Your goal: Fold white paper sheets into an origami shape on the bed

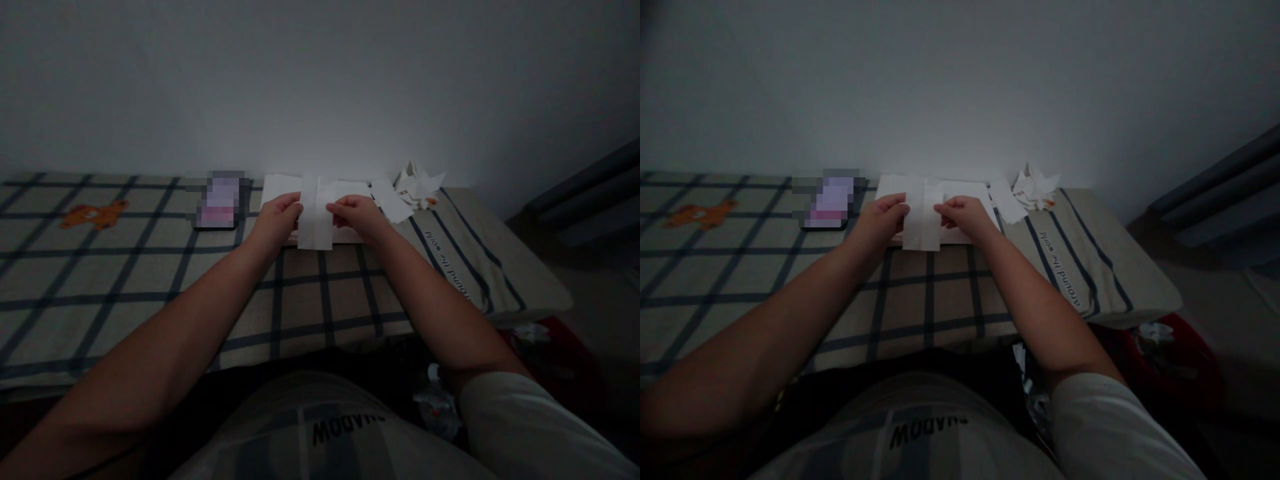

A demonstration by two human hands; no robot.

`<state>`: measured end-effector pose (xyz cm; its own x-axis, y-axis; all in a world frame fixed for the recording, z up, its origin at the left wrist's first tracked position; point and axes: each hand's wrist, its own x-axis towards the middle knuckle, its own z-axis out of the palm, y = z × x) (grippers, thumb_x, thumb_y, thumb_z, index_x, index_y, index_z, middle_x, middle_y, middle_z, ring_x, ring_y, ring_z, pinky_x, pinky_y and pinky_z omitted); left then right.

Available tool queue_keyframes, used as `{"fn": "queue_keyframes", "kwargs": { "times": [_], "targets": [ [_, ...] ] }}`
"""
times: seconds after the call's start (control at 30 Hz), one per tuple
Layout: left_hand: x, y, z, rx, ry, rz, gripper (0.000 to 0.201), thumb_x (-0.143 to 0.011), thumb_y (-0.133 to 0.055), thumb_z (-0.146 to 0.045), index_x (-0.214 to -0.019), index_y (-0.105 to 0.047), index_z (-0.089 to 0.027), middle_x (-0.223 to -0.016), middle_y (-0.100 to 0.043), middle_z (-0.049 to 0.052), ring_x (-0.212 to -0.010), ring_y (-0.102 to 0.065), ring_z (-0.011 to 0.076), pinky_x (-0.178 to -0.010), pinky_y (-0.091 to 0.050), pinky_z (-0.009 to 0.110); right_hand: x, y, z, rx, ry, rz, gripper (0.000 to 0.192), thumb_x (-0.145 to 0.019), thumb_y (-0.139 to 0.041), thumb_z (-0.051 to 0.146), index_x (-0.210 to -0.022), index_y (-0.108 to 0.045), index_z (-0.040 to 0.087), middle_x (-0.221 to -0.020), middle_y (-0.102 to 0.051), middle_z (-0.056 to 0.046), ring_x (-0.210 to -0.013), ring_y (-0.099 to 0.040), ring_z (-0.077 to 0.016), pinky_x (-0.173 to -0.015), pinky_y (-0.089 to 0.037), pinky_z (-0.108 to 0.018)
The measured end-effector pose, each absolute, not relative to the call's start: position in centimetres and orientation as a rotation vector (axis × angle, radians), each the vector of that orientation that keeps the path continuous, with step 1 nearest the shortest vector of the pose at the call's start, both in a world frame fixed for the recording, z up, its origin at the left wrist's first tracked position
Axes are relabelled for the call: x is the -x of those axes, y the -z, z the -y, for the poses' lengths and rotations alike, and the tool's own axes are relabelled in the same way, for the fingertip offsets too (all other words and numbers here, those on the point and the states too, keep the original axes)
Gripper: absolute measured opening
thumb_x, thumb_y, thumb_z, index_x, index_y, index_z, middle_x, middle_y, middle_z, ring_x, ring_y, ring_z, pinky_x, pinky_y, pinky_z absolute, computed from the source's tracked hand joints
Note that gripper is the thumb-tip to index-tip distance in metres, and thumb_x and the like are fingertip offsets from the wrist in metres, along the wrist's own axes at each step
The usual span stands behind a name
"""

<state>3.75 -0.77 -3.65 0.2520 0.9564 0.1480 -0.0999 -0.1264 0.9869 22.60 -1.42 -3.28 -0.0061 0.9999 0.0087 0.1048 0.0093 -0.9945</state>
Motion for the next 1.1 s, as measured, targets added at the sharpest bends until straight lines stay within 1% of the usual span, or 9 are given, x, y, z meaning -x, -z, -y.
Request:
{"fn": "queue_keyframes", "kwargs": {
  "times": [0.13,0.33,0.53,0.73,0.93,1.1],
  "targets": [
    [-3.6,3.7,0.7,-1.419,-1.155,-0.910,0.037,-0.076,-0.055,-0.025,-0.108,-0.073,-0.020,-0.078,-0.068,0.000,-0.062,-0.058,0.0129,-0.062,-0.050,0.026,-22.6,3.3,1.4,1.263,-1.120,1.308,0.018,-0.078,-0.075,0.027,-0.067,-0.065,0.017,-0.060,-0.062,0.000,-0.055,-0.056,-0.0098,-0.058,-0.048,-0.026],
    [-3.4,3.8,0.5,-1.499,-1.171,-0.998,0.040,-0.075,-0.055,-0.025,-0.111,-0.073,-0.021,-0.076,-0.067,0.000,-0.061,-0.056,0.0135,-0.060,-0.049,0.025,-22.7,3.4,1.3,1.269,-1.091,1.326,0.018,-0.076,-0.076,0.030,-0.066,-0.066,0.018,-0.060,-0.063,0.000,-0.057,-0.057,-0.0108,-0.061,-0.051,-0.027],
    [-3.4,3.9,0.3,-1.503,-1.209,-1.017,0.042,-0.074,-0.056,-0.025,-0.113,-0.073,-0.022,-0.074,-0.066,0.000,-0.065,-0.060,0.0147,-0.066,-0.054,0.029,-22.8,3.4,1.2,1.247,-1.104,1.319,0.018,-0.075,-0.076,0.030,-0.068,-0.066,0.017,-0.062,-0.063,0.000,-0.059,-0.059,-0.0111,-0.065,-0.054,-0.028],
    [-3.4,4.5,0.0,-1.492,-1.236,-1.061,0.041,-0.076,-0.059,-0.027,-0.115,-0.072,-0.022,-0.075,-0.065,-0.001,-0.063,-0.059,0.0131,-0.064,-0.054,0.028,-23.2,3.4,1.1,1.317,-1.033,1.355,0.018,-0.076,-0.076,0.031,-0.068,-0.069,0.017,-0.059,-0.065,-0.001,-0.055,-0.058,-0.0114,-0.059,-0.053,-0.029],
    [-3.3,4.6,0.0,-1.542,-1.247,-1.091,0.041,-0.076,-0.060,-0.028,-0.116,-0.072,-0.023,-0.072,-0.062,-0.002,-0.060,-0.056,0.0128,-0.062,-0.053,0.028,-23.5,3.5,1.0,1.314,-0.946,1.456,0.024,-0.076,-0.074,0.038,-0.066,-0.068,0.017,-0.059,-0.065,-0.001,-0.055,-0.058,-0.0114,-0.057,-0.050,-0.027],
    [-3.2,4.5,-0.1,-1.553,-1.232,-1.074,0.043,-0.076,-0.059,-0.025,-0.117,-0.071,-0.022,-0.070,-0.061,-0.001,-0.062,-0.058,0.0140,-0.062,-0.053,0.028,-23.4,3.8,0.7,1.306,-0.979,1.393,0.019,-0.076,-0.074,0.033,-0.070,-0.067,0.017,-0.059,-0.064,-0.001,-0.055,-0.057,-0.0116,-0.058,-0.050,-0.028]
  ]
}}
